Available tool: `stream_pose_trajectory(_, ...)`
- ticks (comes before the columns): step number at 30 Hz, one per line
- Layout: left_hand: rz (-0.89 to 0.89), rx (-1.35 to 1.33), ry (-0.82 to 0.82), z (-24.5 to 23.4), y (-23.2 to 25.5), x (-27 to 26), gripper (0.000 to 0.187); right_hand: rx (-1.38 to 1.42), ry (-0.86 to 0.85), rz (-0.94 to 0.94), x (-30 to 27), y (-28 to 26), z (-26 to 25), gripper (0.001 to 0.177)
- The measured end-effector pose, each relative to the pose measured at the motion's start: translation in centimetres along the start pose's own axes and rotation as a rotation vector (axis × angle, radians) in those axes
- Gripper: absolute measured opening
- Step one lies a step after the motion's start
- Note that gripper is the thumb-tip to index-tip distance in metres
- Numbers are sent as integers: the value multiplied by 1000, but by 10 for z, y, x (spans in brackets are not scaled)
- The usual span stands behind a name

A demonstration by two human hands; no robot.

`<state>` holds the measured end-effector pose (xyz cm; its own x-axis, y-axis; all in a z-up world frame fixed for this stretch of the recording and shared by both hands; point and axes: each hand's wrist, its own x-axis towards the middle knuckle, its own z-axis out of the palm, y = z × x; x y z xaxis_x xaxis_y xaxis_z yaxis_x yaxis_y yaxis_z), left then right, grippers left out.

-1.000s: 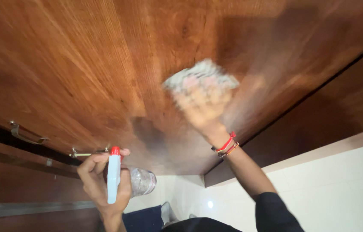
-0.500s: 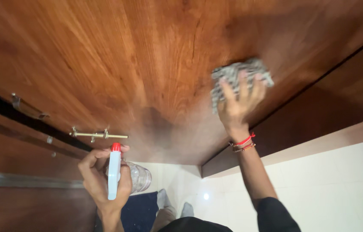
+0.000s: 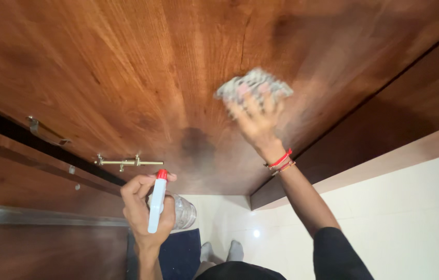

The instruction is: The person sprays a cleaning solution onto a wooden door and wipes it with a cloth. They continue wiping the door surface in circular and linear motions while holding the spray bottle in the other hand.

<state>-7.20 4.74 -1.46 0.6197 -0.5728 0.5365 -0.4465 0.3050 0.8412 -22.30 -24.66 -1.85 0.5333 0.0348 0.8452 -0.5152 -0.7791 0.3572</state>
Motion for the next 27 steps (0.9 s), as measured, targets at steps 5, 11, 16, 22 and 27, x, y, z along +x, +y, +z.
stream_pose_trajectory(5,22,-83,-28,-11,-10,6,47,-5,-212,-247,-54,-4,-8,37)
stream_pose_trajectory(11,-33,-62,-69,-22,-21,3,47,-51,-222,-39,-68,9,-24,36)
stream_pose_trajectory(16,-58,-81,-81,-17,-33,0,46,-138,-37,181,-28,9,-20,35)
stream_pose_trajectory(22,62,-70,-98,0,-40,0,46,-38,-24,-139,-4,-6,0,32)
stream_pose_trajectory(27,36,-146,-96,15,-57,-7,46,-58,-175,-244,-57,-10,2,38)
